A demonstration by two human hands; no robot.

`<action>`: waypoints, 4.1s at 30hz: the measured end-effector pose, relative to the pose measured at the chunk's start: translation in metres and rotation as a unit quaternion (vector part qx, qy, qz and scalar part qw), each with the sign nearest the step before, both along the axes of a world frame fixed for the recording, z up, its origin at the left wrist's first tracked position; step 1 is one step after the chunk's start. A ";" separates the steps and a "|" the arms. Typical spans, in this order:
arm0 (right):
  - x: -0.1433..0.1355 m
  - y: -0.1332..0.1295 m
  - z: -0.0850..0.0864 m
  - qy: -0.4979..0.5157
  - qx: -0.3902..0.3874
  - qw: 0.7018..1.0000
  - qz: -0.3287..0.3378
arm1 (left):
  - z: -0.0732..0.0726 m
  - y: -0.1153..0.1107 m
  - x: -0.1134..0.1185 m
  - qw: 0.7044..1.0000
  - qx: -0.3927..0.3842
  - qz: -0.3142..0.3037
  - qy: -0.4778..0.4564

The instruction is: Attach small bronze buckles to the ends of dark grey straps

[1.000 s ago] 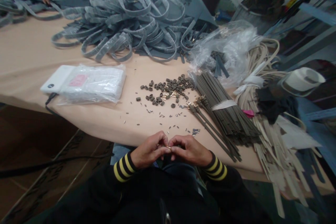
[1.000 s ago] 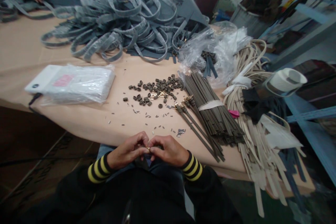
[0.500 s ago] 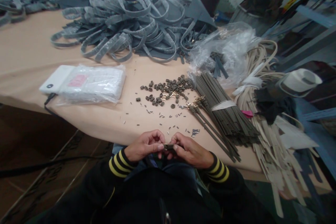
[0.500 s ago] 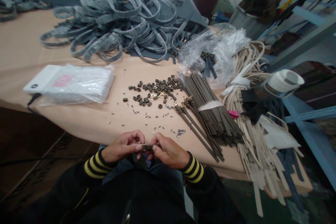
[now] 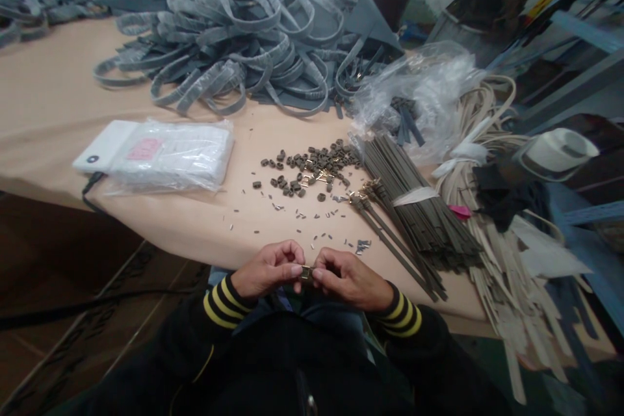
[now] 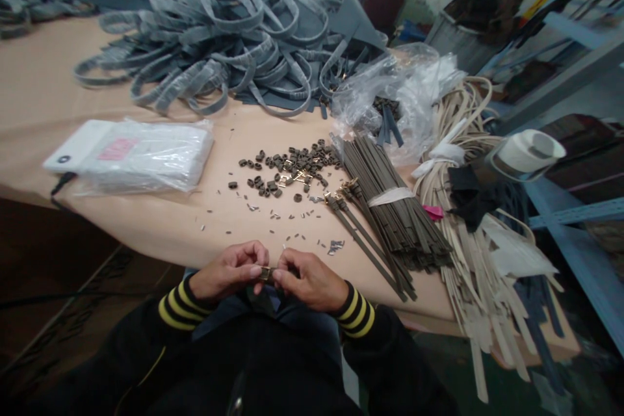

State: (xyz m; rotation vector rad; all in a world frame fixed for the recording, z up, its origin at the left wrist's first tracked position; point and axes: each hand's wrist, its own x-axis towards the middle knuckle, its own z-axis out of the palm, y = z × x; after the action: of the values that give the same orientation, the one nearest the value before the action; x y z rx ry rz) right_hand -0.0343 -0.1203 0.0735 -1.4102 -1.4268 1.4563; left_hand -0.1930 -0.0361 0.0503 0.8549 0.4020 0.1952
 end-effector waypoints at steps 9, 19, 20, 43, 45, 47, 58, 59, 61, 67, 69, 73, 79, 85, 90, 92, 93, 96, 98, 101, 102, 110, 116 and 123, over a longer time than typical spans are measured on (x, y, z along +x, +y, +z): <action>0.004 0.006 0.005 -0.250 0.115 0.961 0.037 | 0.000 -0.002 0.013 0.993 0.079 0.030 0.078; 0.011 0.035 0.019 -0.443 0.156 0.879 0.087 | -0.001 0.013 0.022 0.970 0.193 0.086 0.121; 0.016 0.041 0.018 -0.419 0.155 0.890 0.092 | -0.004 0.013 0.023 0.970 0.186 0.097 0.125; 0.047 0.113 -0.023 -0.538 0.091 0.837 -0.030 | -0.021 0.011 0.022 0.966 0.100 0.168 0.168; 0.046 0.108 -0.024 -0.537 0.100 0.837 -0.045 | -0.022 0.012 0.022 0.967 0.099 0.169 0.163; 0.046 0.101 -0.020 -0.536 0.107 0.835 -0.064 | -0.021 0.012 0.022 0.967 0.099 0.169 0.162; 0.011 0.041 -0.011 -0.105 0.061 0.975 -0.188 | -0.020 0.011 0.023 0.962 0.111 0.189 0.163; 0.008 0.037 -0.016 -0.058 0.041 0.976 -0.205 | -0.020 0.011 0.023 0.962 0.112 0.190 0.163; 0.004 0.033 -0.023 0.014 0.012 0.971 -0.238 | -0.021 0.010 0.023 0.962 0.115 0.191 0.161; -0.003 0.032 -0.031 0.067 0.011 0.956 -0.285 | -0.021 0.009 0.024 0.958 0.133 0.195 0.160; -0.004 0.033 -0.032 0.108 -0.003 0.950 -0.293 | -0.022 0.009 0.024 0.958 0.134 0.197 0.160; -0.004 0.030 -0.031 0.210 -0.022 0.923 -0.320 | -0.023 0.009 0.023 0.958 0.134 0.198 0.158; -0.004 0.024 -0.025 0.172 -0.012 0.937 -0.304 | -0.023 0.009 0.023 0.960 0.127 0.194 0.157; -0.010 0.023 -0.027 0.170 -0.028 0.946 -0.275 | -0.024 0.009 0.023 0.961 0.133 0.191 0.153; -0.006 0.023 -0.032 0.098 -0.011 0.945 -0.311 | -0.024 0.009 0.023 0.960 0.141 0.188 0.150; -0.003 0.023 -0.032 0.053 0.006 0.953 -0.298 | -0.023 0.009 0.023 0.960 0.140 0.188 0.152; -0.002 0.023 -0.031 0.030 0.013 0.958 -0.283 | -0.022 0.009 0.023 0.960 0.139 0.188 0.154; 0.002 0.021 -0.027 -0.039 0.045 0.970 -0.238 | -0.021 0.009 0.024 0.961 0.134 0.188 0.154; 0.003 0.021 -0.022 -0.085 0.072 0.970 -0.215 | -0.020 0.009 0.024 0.961 0.131 0.189 0.152; 0.003 0.021 -0.014 -0.130 0.098 0.969 -0.183 | -0.020 0.009 0.024 0.961 0.131 0.191 0.152; 0.003 0.022 -0.011 -0.137 0.103 0.970 -0.171 | -0.020 0.009 0.024 0.960 0.132 0.192 0.154; 0.003 0.030 -0.014 -0.106 0.068 0.976 -0.177 | -0.020 0.008 0.023 0.961 0.133 0.190 0.149; 0.003 0.031 -0.020 -0.022 0.000 0.977 -0.211 | -0.020 0.009 0.021 0.966 0.137 0.169 0.141; 0.010 0.031 -0.021 0.031 -0.003 0.982 -0.185 | -0.015 0.017 0.018 0.978 0.128 0.112 0.121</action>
State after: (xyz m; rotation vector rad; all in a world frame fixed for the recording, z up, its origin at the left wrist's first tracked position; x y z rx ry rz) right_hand -0.0242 -0.0888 0.0523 -1.5233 -1.0533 1.2528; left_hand -0.1752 -0.0196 0.0350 1.0911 0.7125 0.3585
